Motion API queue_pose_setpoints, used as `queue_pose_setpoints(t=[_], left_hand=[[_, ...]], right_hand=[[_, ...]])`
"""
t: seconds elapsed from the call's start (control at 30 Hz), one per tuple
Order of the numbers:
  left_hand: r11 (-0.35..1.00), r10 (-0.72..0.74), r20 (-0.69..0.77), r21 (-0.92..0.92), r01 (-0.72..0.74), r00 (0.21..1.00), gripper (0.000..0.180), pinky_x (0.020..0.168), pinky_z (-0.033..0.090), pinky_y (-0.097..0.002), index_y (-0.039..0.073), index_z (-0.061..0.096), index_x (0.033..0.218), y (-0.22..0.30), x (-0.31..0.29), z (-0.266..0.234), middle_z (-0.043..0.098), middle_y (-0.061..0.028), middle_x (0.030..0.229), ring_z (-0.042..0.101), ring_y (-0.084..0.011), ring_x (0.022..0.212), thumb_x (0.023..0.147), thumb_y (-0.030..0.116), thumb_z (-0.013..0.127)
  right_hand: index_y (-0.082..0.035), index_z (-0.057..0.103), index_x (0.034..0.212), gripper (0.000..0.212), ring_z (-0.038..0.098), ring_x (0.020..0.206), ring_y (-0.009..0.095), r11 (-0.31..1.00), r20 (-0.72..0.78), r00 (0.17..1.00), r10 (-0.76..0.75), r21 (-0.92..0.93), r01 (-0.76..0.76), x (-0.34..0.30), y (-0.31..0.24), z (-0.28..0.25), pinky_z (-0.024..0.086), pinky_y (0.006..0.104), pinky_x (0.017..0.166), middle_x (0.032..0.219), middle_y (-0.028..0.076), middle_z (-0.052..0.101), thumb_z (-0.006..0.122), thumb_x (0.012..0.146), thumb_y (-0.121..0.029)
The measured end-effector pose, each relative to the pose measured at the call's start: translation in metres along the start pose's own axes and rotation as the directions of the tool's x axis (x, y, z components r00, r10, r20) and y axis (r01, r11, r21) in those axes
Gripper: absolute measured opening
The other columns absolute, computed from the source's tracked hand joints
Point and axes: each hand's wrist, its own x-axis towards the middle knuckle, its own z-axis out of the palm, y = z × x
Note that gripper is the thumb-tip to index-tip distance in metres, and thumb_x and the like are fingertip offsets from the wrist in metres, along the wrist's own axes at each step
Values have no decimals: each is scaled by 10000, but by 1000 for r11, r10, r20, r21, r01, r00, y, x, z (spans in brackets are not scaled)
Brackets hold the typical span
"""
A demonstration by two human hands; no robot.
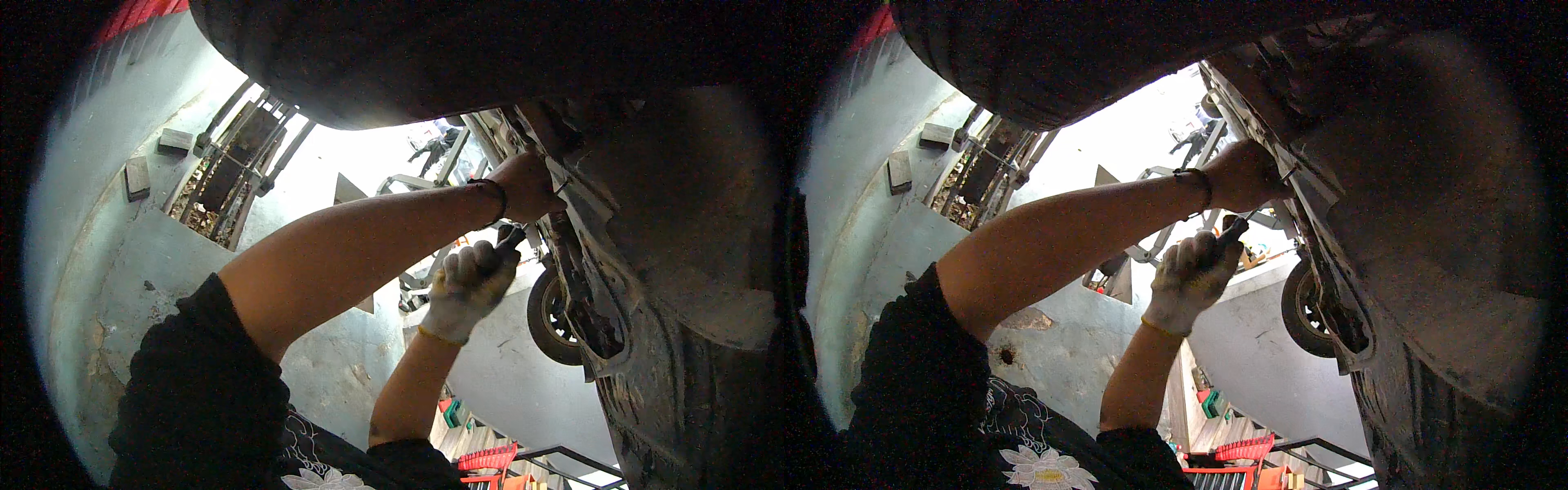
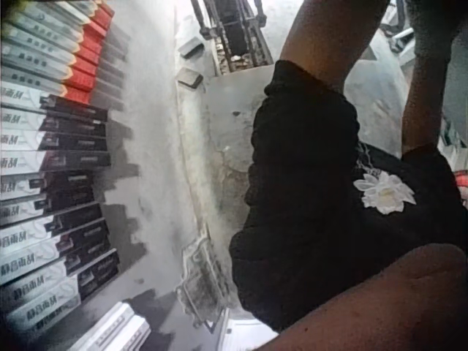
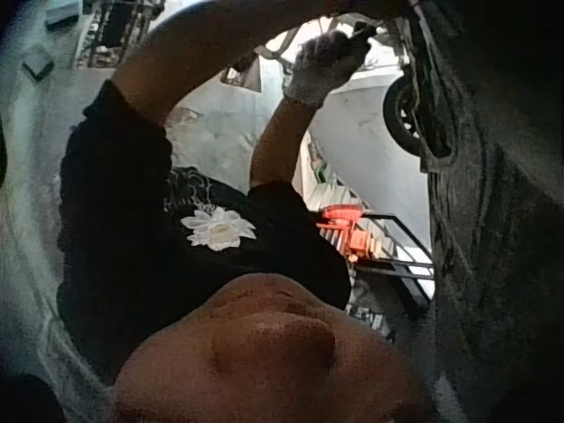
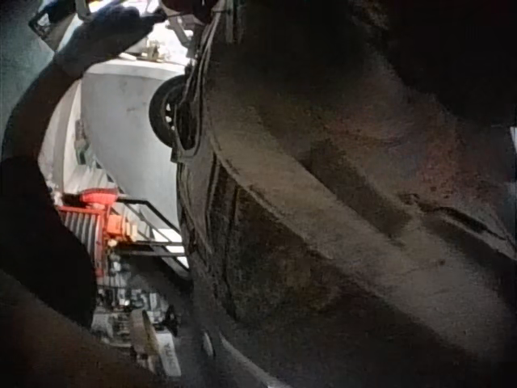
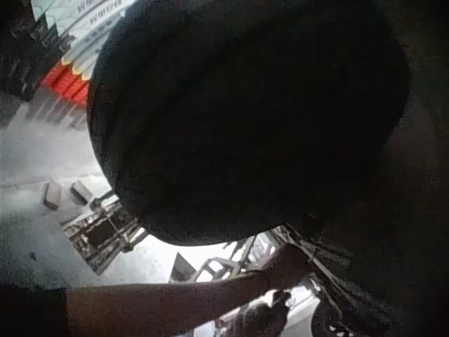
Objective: The person lifts a large metal undertray into position under a raised car and secures it by hand. They then retrieve a screwdriver and fasten multiple fasteners along the undertray's perimeter to attach it to the vehicle's undercarriage.
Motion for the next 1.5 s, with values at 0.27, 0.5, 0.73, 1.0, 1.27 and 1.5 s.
queue_pose_setpoints(t=[0.27,0.5,0.73,1.0,1.27,1.5], left_hand=[[825,498,-29,325,-463,867,186,813,605,-450,123,793,970,-14,3,-3,765,-127,978,738,-310,912,965,217,632],[992,-123,67,-8,124,990,495,857,599,-472,48,805,952,10,-1,-11,739,-222,990,720,-375,957,939,512,635],[806,551,118,185,-563,826,242,897,595,-416,113,773,1038,-19,7,-5,770,-106,1032,737,-279,995,883,73,592],[979,73,30,189,-77,997,365,831,602,-466,36,760,900,-4,5,-1,740,-167,914,725,-344,922,982,349,592],[977,-185,72,-96,192,980,535,780,613,-478,0,784,935,20,-11,-22,758,-201,947,748,-369,927,958,514,637],[981,-156,70,-102,162,985,559,782,591,-502,9,771,868,23,-10,-27,732,-224,891,723,-386,869,1015,514,581]], right_hand=[[-35,515,1421,471,565,548,103,972,-192,980,58,233,-11,6,-1,-3,458,233,421,816,52,617,584,1059,-328],[-26,588,1183,249,458,528,78,577,-294,723,-625,-798,174,-6,29,0,362,226,468,769,20,578,668,1005,-180],[-69,677,1055,443,386,452,94,692,323,934,154,639,-336,-2,6,-11,342,296,439,600,-40,464,505,1070,-477],[13,476,1370,479,605,667,115,699,-342,784,-518,-698,157,0,27,-1,520,224,515,956,103,651,659,993,-219],[-79,563,959,275,398,452,75,856,-356,877,-322,-505,109,1,22,-1,340,248,384,628,-11,464,538,1047,-338],[-42,599,1157,362,606,584,103,850,287,952,103,471,-235,5,5,3,547,250,501,771,47,615,530,1071,-387]])
